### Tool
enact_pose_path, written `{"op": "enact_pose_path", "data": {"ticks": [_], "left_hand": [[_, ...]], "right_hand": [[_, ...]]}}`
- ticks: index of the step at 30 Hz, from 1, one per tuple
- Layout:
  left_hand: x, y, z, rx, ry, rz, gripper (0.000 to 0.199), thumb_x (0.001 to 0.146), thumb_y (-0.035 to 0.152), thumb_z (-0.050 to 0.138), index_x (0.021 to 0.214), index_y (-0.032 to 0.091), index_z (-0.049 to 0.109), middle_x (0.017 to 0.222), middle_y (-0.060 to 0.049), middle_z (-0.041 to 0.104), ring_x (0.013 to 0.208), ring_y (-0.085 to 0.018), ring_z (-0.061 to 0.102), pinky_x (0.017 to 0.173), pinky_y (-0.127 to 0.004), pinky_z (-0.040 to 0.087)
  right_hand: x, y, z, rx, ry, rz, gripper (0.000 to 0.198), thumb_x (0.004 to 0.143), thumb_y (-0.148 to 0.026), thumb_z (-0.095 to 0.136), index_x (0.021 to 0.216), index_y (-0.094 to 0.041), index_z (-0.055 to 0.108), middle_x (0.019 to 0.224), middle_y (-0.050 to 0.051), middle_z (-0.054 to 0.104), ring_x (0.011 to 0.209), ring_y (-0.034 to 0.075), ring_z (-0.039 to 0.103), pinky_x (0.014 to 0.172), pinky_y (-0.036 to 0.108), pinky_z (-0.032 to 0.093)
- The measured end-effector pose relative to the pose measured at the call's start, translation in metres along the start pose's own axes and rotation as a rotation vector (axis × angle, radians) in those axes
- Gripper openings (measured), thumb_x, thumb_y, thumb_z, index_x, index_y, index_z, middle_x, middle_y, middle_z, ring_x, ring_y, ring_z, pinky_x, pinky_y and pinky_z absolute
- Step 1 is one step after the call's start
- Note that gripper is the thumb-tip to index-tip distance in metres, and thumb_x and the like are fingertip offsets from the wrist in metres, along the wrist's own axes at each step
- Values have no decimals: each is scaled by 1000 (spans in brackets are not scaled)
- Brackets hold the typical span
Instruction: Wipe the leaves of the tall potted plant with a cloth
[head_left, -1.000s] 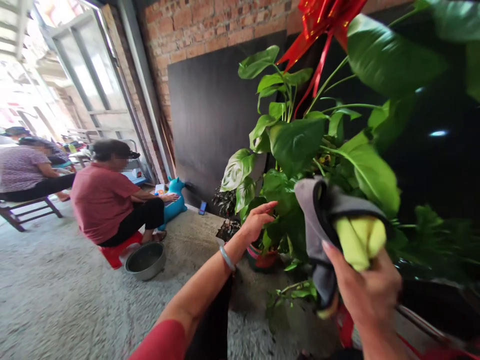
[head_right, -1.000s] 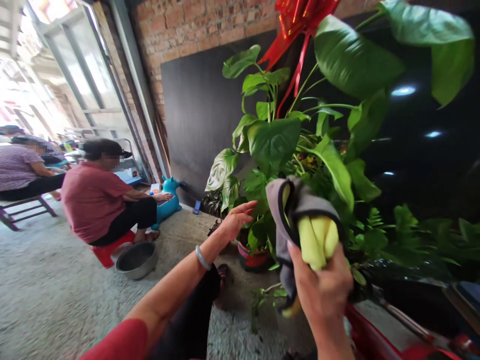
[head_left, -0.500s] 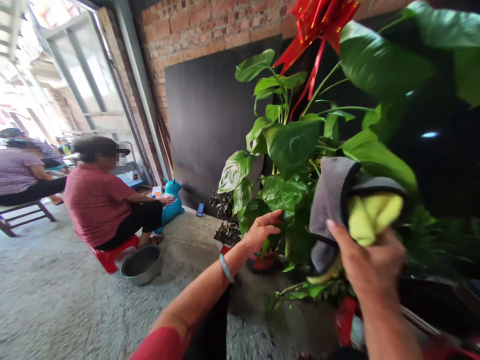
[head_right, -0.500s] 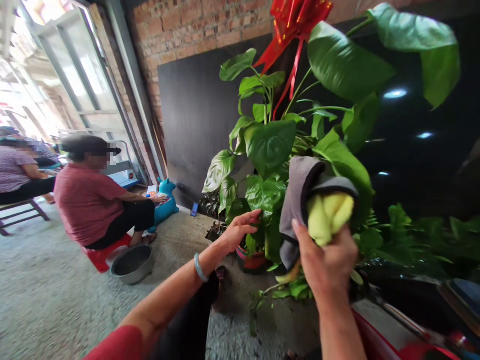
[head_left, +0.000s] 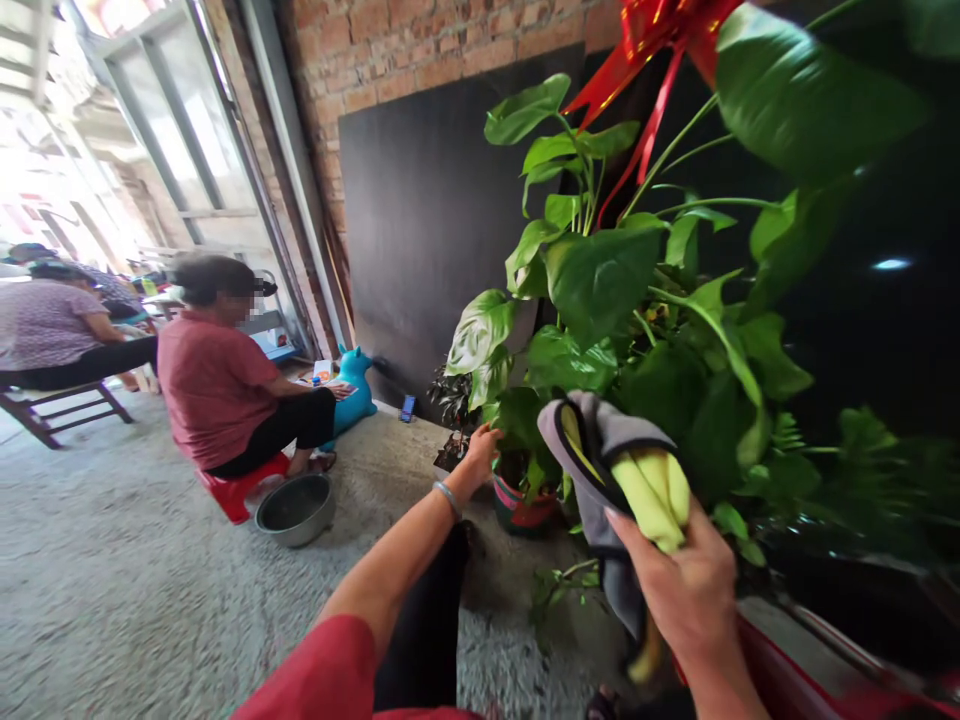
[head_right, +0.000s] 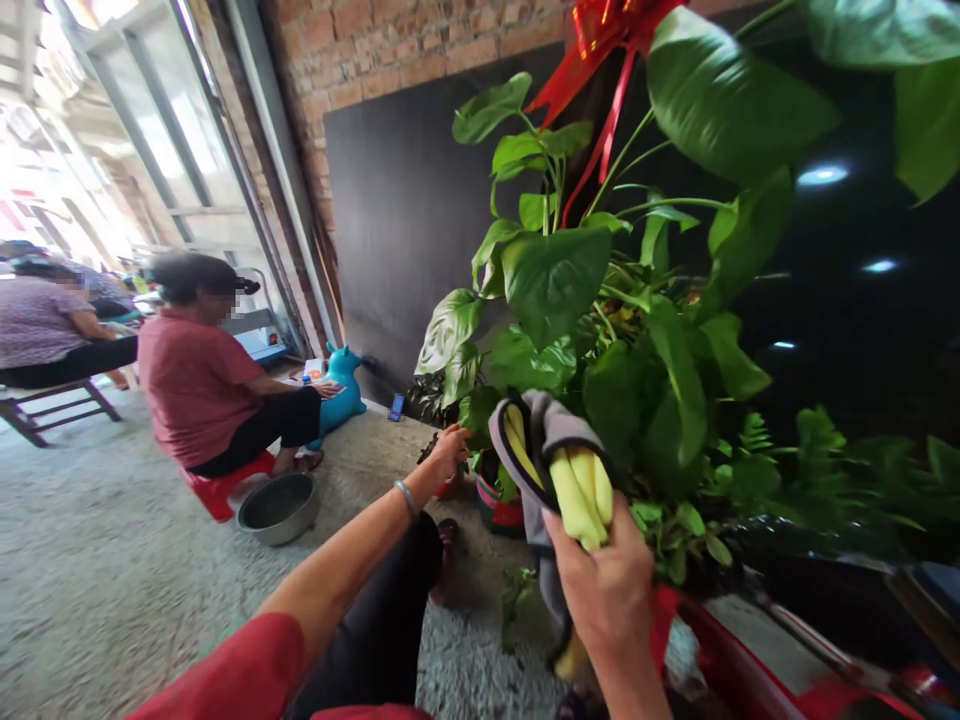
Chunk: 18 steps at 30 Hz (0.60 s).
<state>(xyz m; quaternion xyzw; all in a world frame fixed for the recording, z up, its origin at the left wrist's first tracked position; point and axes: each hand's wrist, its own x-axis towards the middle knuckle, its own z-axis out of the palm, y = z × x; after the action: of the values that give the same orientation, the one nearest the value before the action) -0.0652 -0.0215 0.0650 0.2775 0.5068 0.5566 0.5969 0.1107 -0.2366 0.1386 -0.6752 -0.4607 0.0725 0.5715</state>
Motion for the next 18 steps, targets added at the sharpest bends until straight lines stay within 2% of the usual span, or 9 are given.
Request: {"op": "enact_pose_path", "data": {"ticks": [2,5,8,10,12,15,18], "left_hand": [[-4,-6,11,-15,-149,-69,25,70,9,70,93,16,66,69,1,63,67,-14,59,73,-29,52],[-17,-17,15,-29,-333,-114,12,69,16,73,72,16,61,60,1,60,56,-12,55,62,-26,50],[-26,-24,6,-24,-342,-123,21,67,18,75,62,16,54,50,4,52,47,-10,48,54,-24,45],[-30,-24,1,-35,-352,-115,17,71,19,74,66,15,58,54,3,57,51,-11,53,57,-25,47],[-34,-22,1,-48,-358,-119,12,74,21,73,74,14,62,64,0,65,58,-13,59,63,-28,52],[-40,-21,6,-45,-376,-147,14,73,21,73,79,14,63,71,-3,68,63,-15,63,66,-30,55],[-41,-30,1,-27,-403,-147,14,70,21,74,75,14,63,67,-3,66,56,-13,59,61,-28,54]], "right_hand": [[11,-4,25,-37,0,-93,38,67,-57,64,86,-24,61,81,12,72,73,27,65,67,37,51],[9,7,44,-118,-160,-92,30,62,-50,60,78,-25,59,71,11,69,67,28,63,65,39,50],[-6,13,29,-110,-261,-7,33,60,-48,63,82,-23,64,75,12,72,71,29,66,68,39,52],[-9,3,14,-38,-209,5,38,63,-51,67,88,-22,67,83,11,74,76,28,68,71,37,53],[-2,-11,7,12,-98,-39,40,66,-54,69,91,-23,66,87,10,74,77,27,68,69,34,53],[11,-17,20,-4,33,-121,38,66,-58,67,83,-24,60,78,10,71,71,26,65,66,35,51],[-2,5,32,-41,-86,-49,39,61,-58,65,79,-24,61,73,11,71,68,29,66,66,40,53]]}}
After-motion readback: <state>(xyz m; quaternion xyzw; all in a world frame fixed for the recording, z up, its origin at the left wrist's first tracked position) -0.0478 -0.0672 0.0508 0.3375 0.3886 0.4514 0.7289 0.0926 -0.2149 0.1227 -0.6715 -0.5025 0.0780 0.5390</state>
